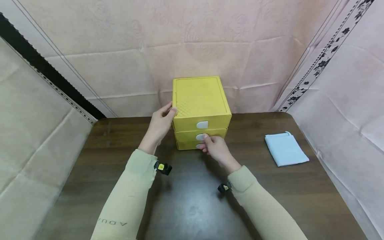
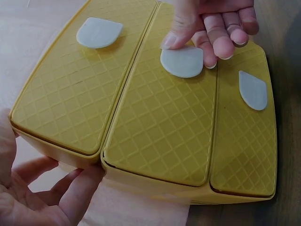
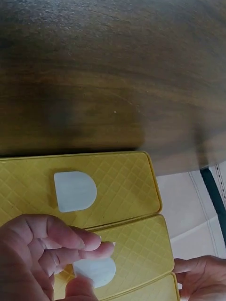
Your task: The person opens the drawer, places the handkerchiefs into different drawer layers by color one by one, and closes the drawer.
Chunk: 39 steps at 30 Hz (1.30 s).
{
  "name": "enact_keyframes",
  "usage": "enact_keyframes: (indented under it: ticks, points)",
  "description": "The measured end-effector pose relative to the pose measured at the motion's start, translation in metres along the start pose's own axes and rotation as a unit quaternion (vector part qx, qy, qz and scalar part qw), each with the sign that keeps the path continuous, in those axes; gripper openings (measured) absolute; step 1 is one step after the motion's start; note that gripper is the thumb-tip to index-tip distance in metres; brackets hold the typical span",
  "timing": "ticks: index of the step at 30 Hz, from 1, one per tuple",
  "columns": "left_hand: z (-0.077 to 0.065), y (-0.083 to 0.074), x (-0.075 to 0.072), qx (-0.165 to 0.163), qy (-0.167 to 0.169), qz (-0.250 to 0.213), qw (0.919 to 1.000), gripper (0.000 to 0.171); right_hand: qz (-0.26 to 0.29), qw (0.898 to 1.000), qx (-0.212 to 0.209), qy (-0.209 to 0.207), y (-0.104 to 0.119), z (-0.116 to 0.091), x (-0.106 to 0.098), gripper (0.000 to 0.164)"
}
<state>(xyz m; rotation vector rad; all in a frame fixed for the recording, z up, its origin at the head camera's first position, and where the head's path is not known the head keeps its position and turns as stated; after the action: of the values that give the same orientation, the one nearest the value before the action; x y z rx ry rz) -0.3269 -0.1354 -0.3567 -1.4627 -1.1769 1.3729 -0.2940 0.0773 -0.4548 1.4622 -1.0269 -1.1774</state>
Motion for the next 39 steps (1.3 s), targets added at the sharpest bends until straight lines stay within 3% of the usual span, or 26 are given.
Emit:
enact_keyframes:
  ticks: [4, 11, 19, 24, 39]
  points:
    - [-0.002, 0.002, 0.001, -0.008, -0.002, -0.003, 1.0000, 0.058, -0.019, 1.000, -0.018, -0.005, -0.005, -0.003, 0.001, 0.053]
    - [-0.003, 0.002, 0.001, -0.016, -0.008, 0.005, 0.9998, 0.056, 0.007, 0.998, -0.001, 0.061, -0.017, -0.011, 0.012, 0.057]
    - [-0.002, 0.002, 0.000, -0.008, -0.012, 0.006, 0.9999, 0.056, -0.035, 0.998, 0.049, 0.035, -0.039, -0.009, 0.005, 0.048]
    - [-0.003, 0.001, 0.001, -0.005, -0.011, 0.005, 0.9999, 0.056, -0.032, 0.996, 0.083, 0.031, -0.047, -0.008, 0.001, 0.049]
    - [0.001, 0.003, 0.001, -0.004, -0.010, -0.007, 0.9999, 0.056, 0.001, 0.992, 0.122, 0.036, -0.053, 0.002, 0.012, 0.045]
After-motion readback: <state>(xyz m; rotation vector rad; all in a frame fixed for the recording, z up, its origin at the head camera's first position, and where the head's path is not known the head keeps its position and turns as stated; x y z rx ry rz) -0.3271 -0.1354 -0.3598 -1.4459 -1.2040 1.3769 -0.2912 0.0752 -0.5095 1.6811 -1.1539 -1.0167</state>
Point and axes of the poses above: each hand's wrist, its own z-axis towards the middle knuckle, its own x-axis out of the palm, y = z × x, the point moved 8 cm from there along z, towards the middle knuckle, and after that the axes turned 6 degrees about -x, right-handed, at the moved point
